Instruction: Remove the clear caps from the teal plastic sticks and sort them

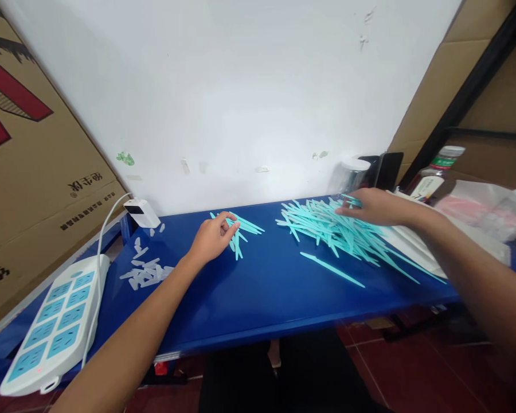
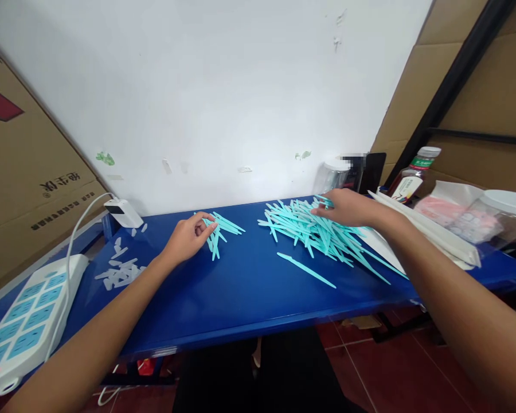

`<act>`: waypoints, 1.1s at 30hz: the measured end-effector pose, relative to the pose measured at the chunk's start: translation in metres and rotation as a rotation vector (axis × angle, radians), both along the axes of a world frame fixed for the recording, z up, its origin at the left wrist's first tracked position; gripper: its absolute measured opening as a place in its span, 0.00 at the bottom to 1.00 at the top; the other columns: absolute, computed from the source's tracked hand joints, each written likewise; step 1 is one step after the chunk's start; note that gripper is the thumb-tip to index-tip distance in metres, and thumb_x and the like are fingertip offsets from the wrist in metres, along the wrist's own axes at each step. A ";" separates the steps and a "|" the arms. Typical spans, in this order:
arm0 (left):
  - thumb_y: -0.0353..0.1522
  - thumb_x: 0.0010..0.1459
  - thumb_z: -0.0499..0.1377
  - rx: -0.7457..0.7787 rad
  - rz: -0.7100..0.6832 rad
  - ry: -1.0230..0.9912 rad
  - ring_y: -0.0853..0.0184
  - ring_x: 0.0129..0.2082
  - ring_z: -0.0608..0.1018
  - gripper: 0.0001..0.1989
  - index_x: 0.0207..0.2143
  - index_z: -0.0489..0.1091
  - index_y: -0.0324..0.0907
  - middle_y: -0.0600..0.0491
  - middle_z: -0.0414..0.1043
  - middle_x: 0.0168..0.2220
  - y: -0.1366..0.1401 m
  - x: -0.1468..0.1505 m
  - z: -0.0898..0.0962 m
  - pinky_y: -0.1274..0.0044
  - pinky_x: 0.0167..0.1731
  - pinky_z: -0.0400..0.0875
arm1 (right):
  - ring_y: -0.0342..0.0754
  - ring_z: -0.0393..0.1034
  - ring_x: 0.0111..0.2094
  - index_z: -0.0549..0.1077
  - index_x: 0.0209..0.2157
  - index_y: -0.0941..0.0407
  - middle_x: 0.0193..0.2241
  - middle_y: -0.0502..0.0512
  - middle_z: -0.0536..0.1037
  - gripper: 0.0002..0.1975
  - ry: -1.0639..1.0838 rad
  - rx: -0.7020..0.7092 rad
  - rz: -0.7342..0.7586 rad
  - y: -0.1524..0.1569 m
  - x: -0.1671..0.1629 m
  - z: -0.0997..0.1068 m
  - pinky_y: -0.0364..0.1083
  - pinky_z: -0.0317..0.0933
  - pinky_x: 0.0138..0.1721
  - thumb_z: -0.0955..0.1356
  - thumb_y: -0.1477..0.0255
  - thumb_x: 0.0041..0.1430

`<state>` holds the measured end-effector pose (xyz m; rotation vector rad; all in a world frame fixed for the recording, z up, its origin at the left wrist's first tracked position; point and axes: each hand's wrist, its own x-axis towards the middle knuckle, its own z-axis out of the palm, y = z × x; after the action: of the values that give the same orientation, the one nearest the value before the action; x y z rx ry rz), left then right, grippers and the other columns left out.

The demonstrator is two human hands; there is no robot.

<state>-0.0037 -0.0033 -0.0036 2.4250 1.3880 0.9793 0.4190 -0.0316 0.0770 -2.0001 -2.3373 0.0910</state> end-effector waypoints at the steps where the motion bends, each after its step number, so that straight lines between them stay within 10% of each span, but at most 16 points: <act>1: 0.45 0.68 0.55 0.012 0.020 0.029 0.65 0.25 0.73 0.16 0.46 0.72 0.44 0.57 0.70 0.24 0.000 -0.001 0.002 0.75 0.29 0.62 | 0.54 0.74 0.34 0.75 0.39 0.58 0.37 0.62 0.81 0.22 0.023 -0.095 0.042 -0.008 -0.010 0.000 0.47 0.59 0.33 0.67 0.51 0.65; 5: 0.45 0.67 0.55 0.071 0.180 0.215 0.63 0.27 0.75 0.16 0.46 0.74 0.46 0.54 0.74 0.27 0.005 -0.022 0.022 0.74 0.29 0.61 | 0.54 0.74 0.34 0.76 0.36 0.56 0.35 0.60 0.80 0.19 0.055 -0.394 0.225 -0.040 -0.048 -0.020 0.47 0.58 0.31 0.70 0.53 0.62; 10: 0.45 0.57 0.62 -0.156 0.359 0.412 0.60 0.30 0.77 0.15 0.38 0.77 0.45 0.50 0.77 0.31 0.019 -0.096 0.055 0.73 0.28 0.63 | 0.55 0.73 0.33 0.72 0.35 0.56 0.34 0.61 0.78 0.15 0.078 -0.424 0.261 -0.060 -0.064 -0.047 0.48 0.56 0.31 0.65 0.58 0.66; 16: 0.49 0.36 0.72 -0.733 0.285 0.421 0.60 0.27 0.78 0.27 0.38 0.79 0.46 0.52 0.78 0.29 0.019 -0.158 0.065 0.74 0.25 0.68 | 0.52 0.69 0.30 0.71 0.36 0.55 0.33 0.59 0.77 0.15 0.216 -0.356 0.435 -0.048 -0.092 -0.028 0.48 0.54 0.31 0.63 0.58 0.68; 20: 0.49 0.29 0.75 -0.787 0.288 0.411 0.55 0.32 0.82 0.35 0.44 0.79 0.47 0.48 0.80 0.37 0.010 -0.164 0.064 0.72 0.29 0.74 | 0.48 0.65 0.27 0.69 0.34 0.55 0.32 0.57 0.77 0.13 0.311 -0.232 0.457 -0.019 -0.118 -0.009 0.47 0.54 0.30 0.65 0.61 0.68; 23: 0.56 0.37 0.70 -0.501 0.351 0.405 0.47 0.47 0.81 0.37 0.48 0.78 0.47 0.42 0.79 0.49 -0.008 -0.157 0.054 0.66 0.43 0.78 | 0.46 0.62 0.24 0.67 0.31 0.55 0.28 0.54 0.75 0.12 0.337 -0.160 0.433 0.004 -0.132 -0.006 0.47 0.51 0.28 0.66 0.62 0.67; 27: 0.59 0.62 0.48 -0.020 0.557 0.332 0.43 0.71 0.60 0.43 0.69 0.60 0.42 0.38 0.59 0.70 -0.053 -0.139 0.014 0.53 0.66 0.57 | 0.45 0.59 0.24 0.64 0.30 0.54 0.26 0.52 0.72 0.11 0.354 0.005 0.412 0.024 -0.138 -0.020 0.46 0.49 0.29 0.66 0.66 0.66; 33: 0.64 0.59 0.48 -0.265 0.754 0.377 0.43 0.75 0.33 0.56 0.77 0.37 0.39 0.37 0.24 0.77 -0.085 -0.134 -0.037 0.48 0.70 0.37 | 0.46 0.63 0.26 0.65 0.33 0.54 0.27 0.53 0.74 0.08 0.378 0.173 0.357 0.034 -0.133 -0.051 0.46 0.48 0.30 0.65 0.67 0.66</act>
<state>-0.1374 -0.0885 -0.0405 1.9574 2.4760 0.3884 0.2860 0.0027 0.0259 -1.3351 -2.3244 0.2493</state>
